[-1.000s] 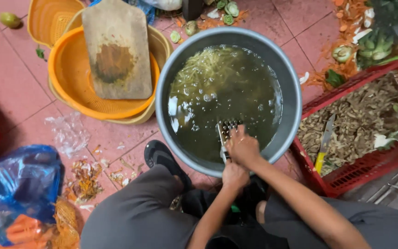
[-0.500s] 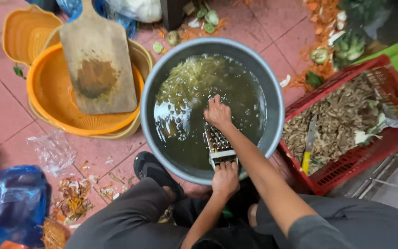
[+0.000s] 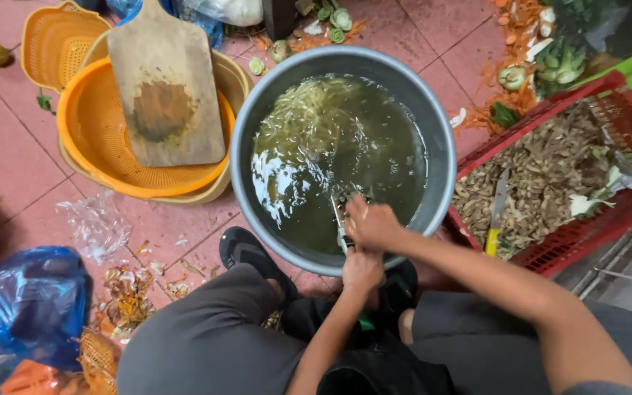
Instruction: Grating potatoes into a basin of water in a food preparation area.
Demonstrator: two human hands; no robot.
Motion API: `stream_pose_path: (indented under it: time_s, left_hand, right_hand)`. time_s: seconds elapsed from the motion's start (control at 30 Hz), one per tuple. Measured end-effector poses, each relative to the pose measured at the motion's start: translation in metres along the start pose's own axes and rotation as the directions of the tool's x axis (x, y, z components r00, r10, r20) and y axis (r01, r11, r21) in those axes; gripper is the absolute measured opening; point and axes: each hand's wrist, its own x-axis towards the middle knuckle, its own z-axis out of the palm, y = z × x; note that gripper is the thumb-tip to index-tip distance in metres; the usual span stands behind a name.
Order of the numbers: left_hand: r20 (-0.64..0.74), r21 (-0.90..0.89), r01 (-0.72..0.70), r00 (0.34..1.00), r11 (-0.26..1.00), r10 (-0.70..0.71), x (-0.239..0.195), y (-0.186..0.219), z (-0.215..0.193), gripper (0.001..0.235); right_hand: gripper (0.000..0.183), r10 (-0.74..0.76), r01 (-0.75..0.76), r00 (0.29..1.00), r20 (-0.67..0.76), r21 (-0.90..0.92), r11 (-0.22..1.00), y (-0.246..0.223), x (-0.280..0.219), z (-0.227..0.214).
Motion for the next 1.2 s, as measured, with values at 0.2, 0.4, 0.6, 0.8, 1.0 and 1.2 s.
stream_pose_path:
  time_s: [0.2,0.4,0.6,0.8,1.0,1.2]
  left_hand:
    - [-0.016,0.021,0.062,0.998,0.998,-0.062,0.004,0.008,-0.04,0.033]
    - [0.048,-0.014,0.072,0.996,0.997,-0.072,0.002,0.007,-0.048,0.02]
    - [-0.006,-0.028,0.055,0.998,0.998,-0.055,0.001,0.008,-0.056,0.017]
    - [-0.077,0.036,0.06,0.995,0.998,-0.057,0.005,-0.002,0.005,0.024]
    - [-0.254,-0.132,-0.024,0.967,0.991,-0.01,0.007,0.007,-0.109,0.083]
    - [-0.363,-0.016,0.116,0.925,0.993,-0.114,0.086,-0.039,-0.181,0.036]
  right_hand:
    - [0.022,-0.053,0.052,0.983,-0.177,-0.008,0.999,-0.003,0.039,0.022]
    - [0.028,0.157,-0.151,0.97,-0.186,0.045,0.987,0.02,0.107,0.049]
    - [0.044,0.3,-0.304,0.949,-0.095,-0.037,0.952,0.062,0.174,0.071]
    - [0.033,0.272,-0.334,0.881,-0.386,-0.102,0.937,0.151,0.193,0.074]
    - [0.033,0.613,-0.06,0.782,-0.114,0.965,0.256,0.161,0.132,0.013]
    - [0.041,0.388,0.185,0.916,0.099,0.754,-0.63,0.153,0.07,0.002]
